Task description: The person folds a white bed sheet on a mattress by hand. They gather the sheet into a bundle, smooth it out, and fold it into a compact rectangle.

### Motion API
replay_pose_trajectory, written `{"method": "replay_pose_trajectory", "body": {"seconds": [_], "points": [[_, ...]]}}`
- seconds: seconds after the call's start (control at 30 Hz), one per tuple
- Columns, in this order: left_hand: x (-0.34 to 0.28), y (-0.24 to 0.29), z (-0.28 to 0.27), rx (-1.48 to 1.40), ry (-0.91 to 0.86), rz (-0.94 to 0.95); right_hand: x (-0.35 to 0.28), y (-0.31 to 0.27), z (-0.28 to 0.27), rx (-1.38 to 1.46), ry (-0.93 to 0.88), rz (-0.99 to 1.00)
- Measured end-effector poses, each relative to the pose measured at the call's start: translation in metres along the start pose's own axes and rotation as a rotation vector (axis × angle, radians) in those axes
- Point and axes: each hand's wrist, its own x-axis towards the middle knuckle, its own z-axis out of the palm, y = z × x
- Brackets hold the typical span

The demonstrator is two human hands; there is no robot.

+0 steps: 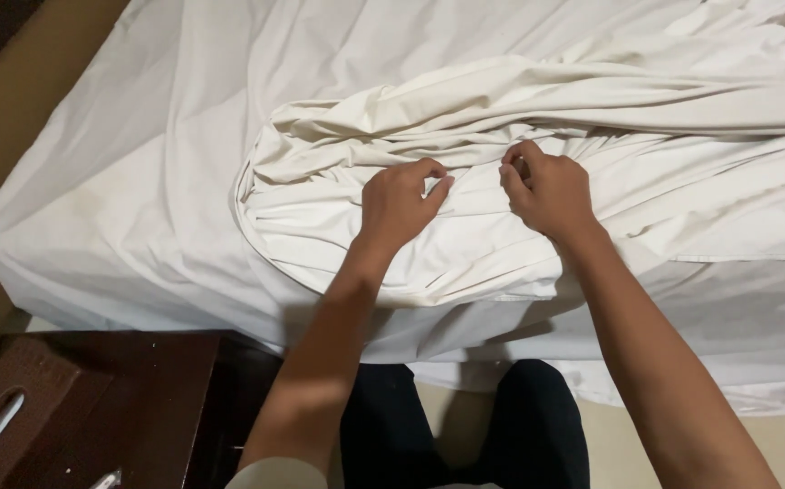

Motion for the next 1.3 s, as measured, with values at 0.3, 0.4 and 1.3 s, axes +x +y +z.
{"method": "replay_pose_trajectory", "body": {"seconds": [0.3,0.4,1.3], "points": [[-0.004,-0.008,0.005,0.159,-0.001,0.075,-0.002,0.008,0.004,-0.155,0.063,-0.192],[-0.003,-0.011,0.008,0.143,-0.025,0.034,-0.001,0.017,0.009,-0.222,0.070,-0.237],[0.021,-0.011,0.013,0.153,0.139,0.167,0.026,0.013,0.018,-0.229,0.096,-0.234]]}}
